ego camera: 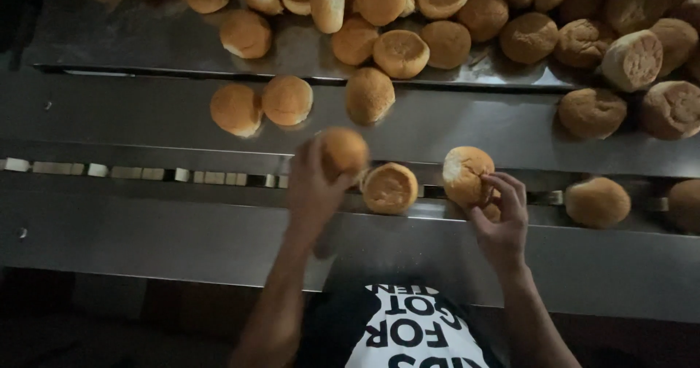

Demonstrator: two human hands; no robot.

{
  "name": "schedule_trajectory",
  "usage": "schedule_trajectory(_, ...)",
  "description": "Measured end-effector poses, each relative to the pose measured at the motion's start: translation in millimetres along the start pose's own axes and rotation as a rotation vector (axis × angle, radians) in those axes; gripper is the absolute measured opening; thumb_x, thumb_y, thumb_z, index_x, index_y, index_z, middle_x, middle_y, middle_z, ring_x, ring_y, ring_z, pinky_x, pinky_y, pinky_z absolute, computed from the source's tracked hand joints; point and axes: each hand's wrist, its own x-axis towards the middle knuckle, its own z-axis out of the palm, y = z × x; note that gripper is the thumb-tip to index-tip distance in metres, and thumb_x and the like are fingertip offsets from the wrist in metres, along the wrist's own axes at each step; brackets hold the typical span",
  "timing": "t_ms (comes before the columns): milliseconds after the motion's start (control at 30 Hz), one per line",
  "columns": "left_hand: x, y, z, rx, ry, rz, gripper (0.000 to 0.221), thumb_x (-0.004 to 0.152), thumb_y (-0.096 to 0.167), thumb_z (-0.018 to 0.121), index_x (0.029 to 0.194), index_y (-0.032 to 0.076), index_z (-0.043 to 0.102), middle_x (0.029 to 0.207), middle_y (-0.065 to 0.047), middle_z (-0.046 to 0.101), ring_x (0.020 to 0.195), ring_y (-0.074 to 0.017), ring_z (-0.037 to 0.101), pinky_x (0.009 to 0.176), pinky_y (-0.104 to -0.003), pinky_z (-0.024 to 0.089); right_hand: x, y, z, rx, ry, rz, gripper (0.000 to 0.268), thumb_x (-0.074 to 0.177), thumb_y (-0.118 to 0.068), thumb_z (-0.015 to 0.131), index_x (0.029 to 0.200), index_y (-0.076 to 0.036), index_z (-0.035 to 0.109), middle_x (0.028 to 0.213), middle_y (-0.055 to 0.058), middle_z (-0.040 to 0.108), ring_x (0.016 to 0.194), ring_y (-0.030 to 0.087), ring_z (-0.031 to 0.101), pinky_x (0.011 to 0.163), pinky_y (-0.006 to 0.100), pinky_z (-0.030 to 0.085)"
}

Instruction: Picking up bread buns from a stainless steel table and placing them individually into the slots of a moving conveyor belt.

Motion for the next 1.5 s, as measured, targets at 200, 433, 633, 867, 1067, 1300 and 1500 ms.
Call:
schedule_trajectory(200, -27, -35, 15, 0.432, -0.184, -0.129, 0.073, 0.099, 0.035, 0.063, 0.159, 0.005, 0.034, 0.165, -0.026, 0.026, 0.153, -0.0453, 0.019, 0.115, -0.074, 0.016, -4, -5, 14, 0.142, 0.001, 0.18, 0.055, 0.082, 0.012, 0.071, 0.134, -0.002, 0.06, 0.135, 0.023, 0.05, 0.111, 0.058, 0.061, 0.081, 0.056, 0.059)
schedule_trajectory(433, -42, 4, 196, 0.276, -0.226, 0.66, 0.076, 0.085, 0.035, 0.078, 0.151, 0.013, 0.047, 0.155, -0.02, 0.044, 0.131, -0.0381, 0.053, 0.11, -0.062, 0.038, -3, 10, -2, 0.04, 0.149, 0.221, 0.052, 0.086, 0.012, 0.065, 0.135, -0.006, 0.06, 0.129, 0.019, 0.049, 0.118, 0.053, 0.057, 0.088, 0.06, 0.058)
schedule_trajectory(633, -17, 22, 245, 0.227, -0.201, 0.668, 0.086, 0.069, 0.025, 0.086, 0.143, 0.006, 0.047, 0.125, -0.018, 0.064, 0.097, -0.0348, 0.069, 0.084, -0.047, 0.051, -14, 27, -34, -0.063, 0.249, 0.174, 0.06, 0.085, 0.018, 0.061, 0.139, -0.009, 0.057, 0.124, 0.015, 0.045, 0.122, 0.047, 0.056, 0.089, 0.061, 0.057)
schedule_trajectory(867, -25, 17, 68, -0.79, -0.286, -0.345, 0.06, 0.091, 0.02, 0.065, 0.149, 0.014, 0.052, 0.139, -0.019, 0.058, 0.127, -0.0347, 0.059, 0.106, -0.047, 0.047, -33, 102, -11, -0.526, -0.016, 0.0, 0.049, 0.081, 0.0, 0.074, 0.129, -0.01, 0.068, 0.131, 0.017, 0.056, 0.132, 0.046, 0.05, 0.107, 0.058, 0.046)
schedule_trajectory(1067, -3, -132, 54, -0.483, -0.081, -0.46, 0.053, 0.1, 0.019, 0.057, 0.151, 0.007, 0.05, 0.149, -0.023, 0.05, 0.14, -0.0371, 0.048, 0.115, -0.049, 0.041, -12, 78, -20, -0.755, -0.306, -0.066, 0.058, 0.069, -0.02, 0.084, 0.126, -0.013, 0.072, 0.136, 0.016, 0.061, 0.123, 0.042, 0.059, 0.105, 0.054, 0.05)
schedule_trajectory(1300, -7, -100, 54, 0.047, 0.161, 0.104, 0.033, 0.103, 0.015, 0.057, 0.129, -0.002, 0.066, 0.129, -0.026, 0.065, 0.126, -0.0408, 0.06, 0.107, -0.05, 0.047, 54, 87, 13, -1.374, -0.544, -0.176, 0.041, 0.08, -0.043, 0.077, 0.121, -0.04, 0.075, 0.135, -0.005, 0.07, 0.132, 0.021, 0.062, 0.111, 0.034, 0.048)
schedule_trajectory(1500, 29, -57, 27, 0.189, 0.098, 0.13, 0.046, 0.106, 0.021, 0.052, 0.149, 0.004, 0.049, 0.155, -0.023, 0.045, 0.145, -0.041, 0.04, 0.119, -0.056, 0.028, 128, 7, 161, -0.427, -0.353, -0.152, 0.074, 0.082, -0.024, 0.08, 0.151, -0.02, 0.053, 0.156, 0.012, 0.046, 0.143, 0.04, 0.044, 0.101, 0.055, 0.051)
